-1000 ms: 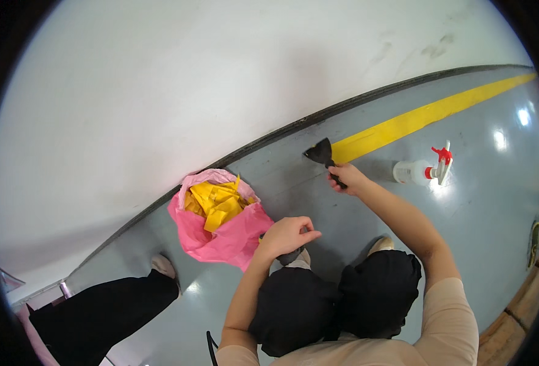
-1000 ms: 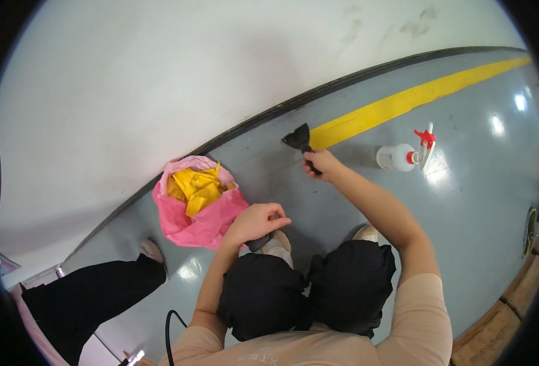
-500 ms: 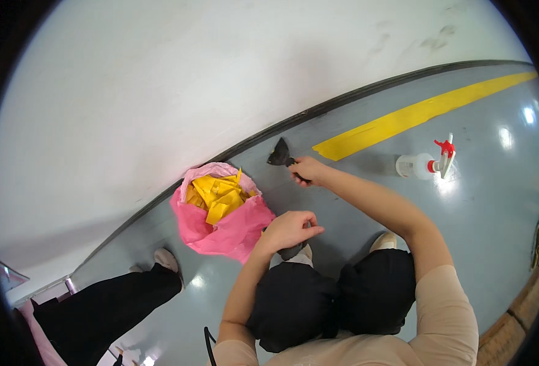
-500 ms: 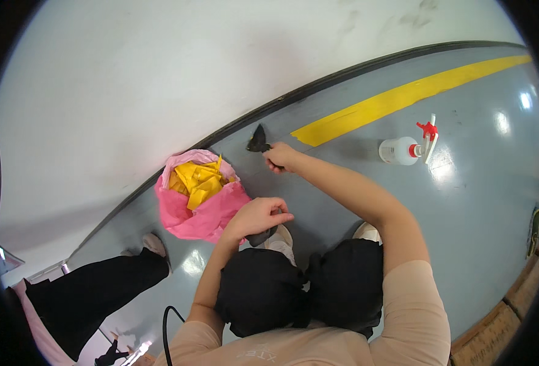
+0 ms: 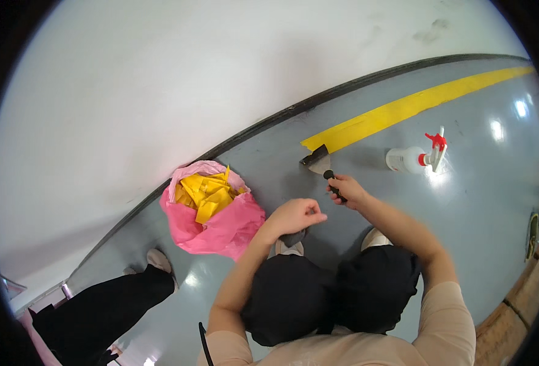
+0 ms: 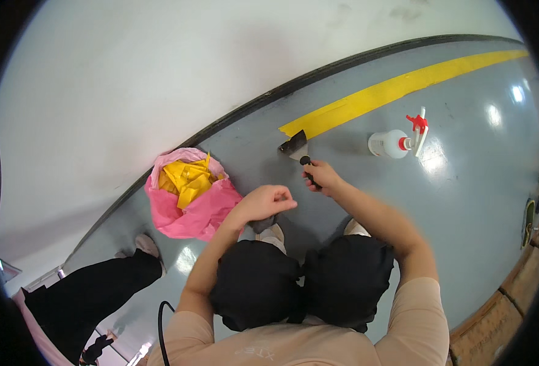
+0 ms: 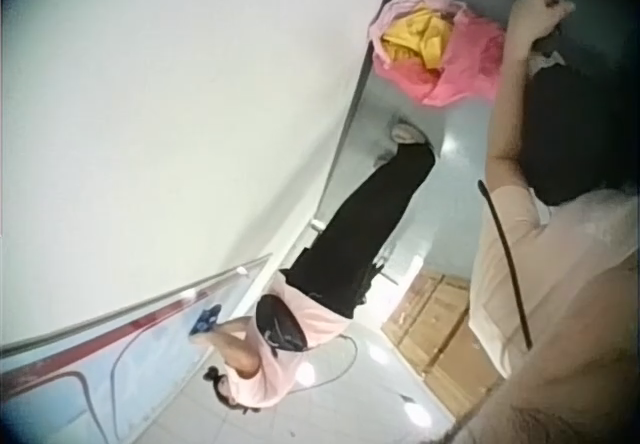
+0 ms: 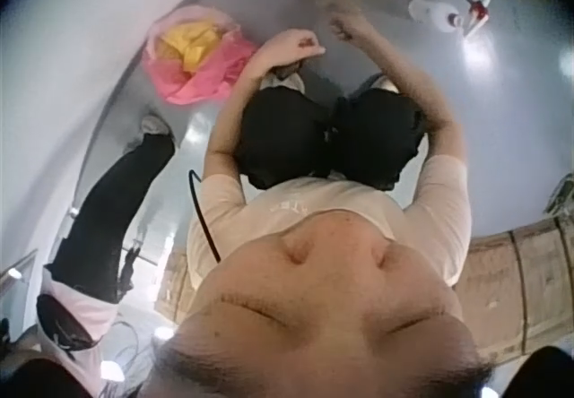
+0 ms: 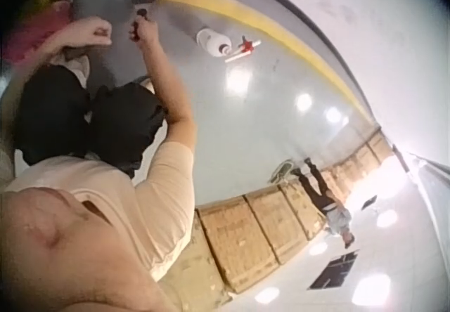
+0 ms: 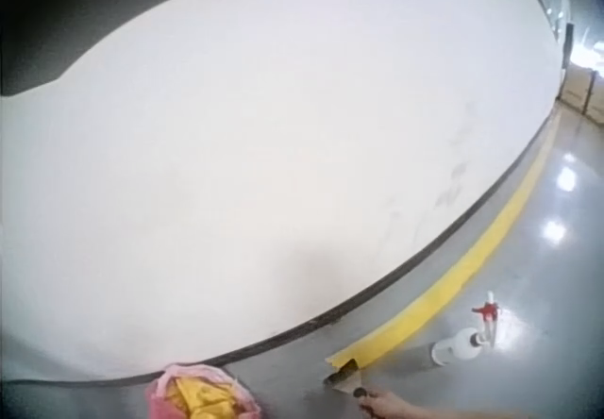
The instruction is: Using a scraper to remove yellow floor marking tape and cleaning the floor surface.
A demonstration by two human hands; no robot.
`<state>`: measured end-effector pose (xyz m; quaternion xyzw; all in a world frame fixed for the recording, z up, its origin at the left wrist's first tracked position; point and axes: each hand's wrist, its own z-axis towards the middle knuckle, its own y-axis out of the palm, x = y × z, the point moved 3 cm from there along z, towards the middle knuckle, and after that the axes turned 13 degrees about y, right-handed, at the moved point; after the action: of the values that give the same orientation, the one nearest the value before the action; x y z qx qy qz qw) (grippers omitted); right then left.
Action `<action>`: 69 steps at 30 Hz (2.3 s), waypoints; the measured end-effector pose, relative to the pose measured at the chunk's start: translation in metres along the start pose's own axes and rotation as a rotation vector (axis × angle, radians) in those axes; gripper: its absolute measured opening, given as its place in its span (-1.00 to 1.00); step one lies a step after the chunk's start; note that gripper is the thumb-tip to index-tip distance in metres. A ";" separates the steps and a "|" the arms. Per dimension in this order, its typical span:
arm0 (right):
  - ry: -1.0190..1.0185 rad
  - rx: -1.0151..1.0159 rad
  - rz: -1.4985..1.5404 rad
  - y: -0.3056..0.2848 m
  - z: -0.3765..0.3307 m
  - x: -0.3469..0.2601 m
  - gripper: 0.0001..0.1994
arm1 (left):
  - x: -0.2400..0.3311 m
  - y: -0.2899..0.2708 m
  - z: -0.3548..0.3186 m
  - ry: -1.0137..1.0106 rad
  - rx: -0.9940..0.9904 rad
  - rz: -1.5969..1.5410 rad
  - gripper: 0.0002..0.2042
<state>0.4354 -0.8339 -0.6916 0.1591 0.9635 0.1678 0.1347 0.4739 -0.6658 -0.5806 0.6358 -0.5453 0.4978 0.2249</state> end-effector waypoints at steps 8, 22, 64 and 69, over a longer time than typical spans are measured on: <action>-0.152 0.033 0.197 0.021 0.009 0.046 -0.79 | -0.082 0.049 0.048 -0.384 0.220 -0.576 -0.35; -0.120 0.008 -0.093 -0.007 0.007 0.050 -0.66 | -0.112 0.029 0.023 -0.413 0.239 -0.565 -0.66; -0.190 0.102 -0.491 -0.038 -0.042 0.088 -0.70 | -0.108 -0.156 0.058 -0.303 -0.043 0.498 -0.42; -0.156 0.072 -0.459 -0.045 -0.038 0.095 -0.71 | -0.117 -0.159 0.056 -0.399 -0.063 0.325 -0.46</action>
<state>0.3252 -0.8517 -0.6932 -0.0469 0.9664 0.0857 0.2376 0.6516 -0.6088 -0.6649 0.6181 -0.6891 0.3750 0.0498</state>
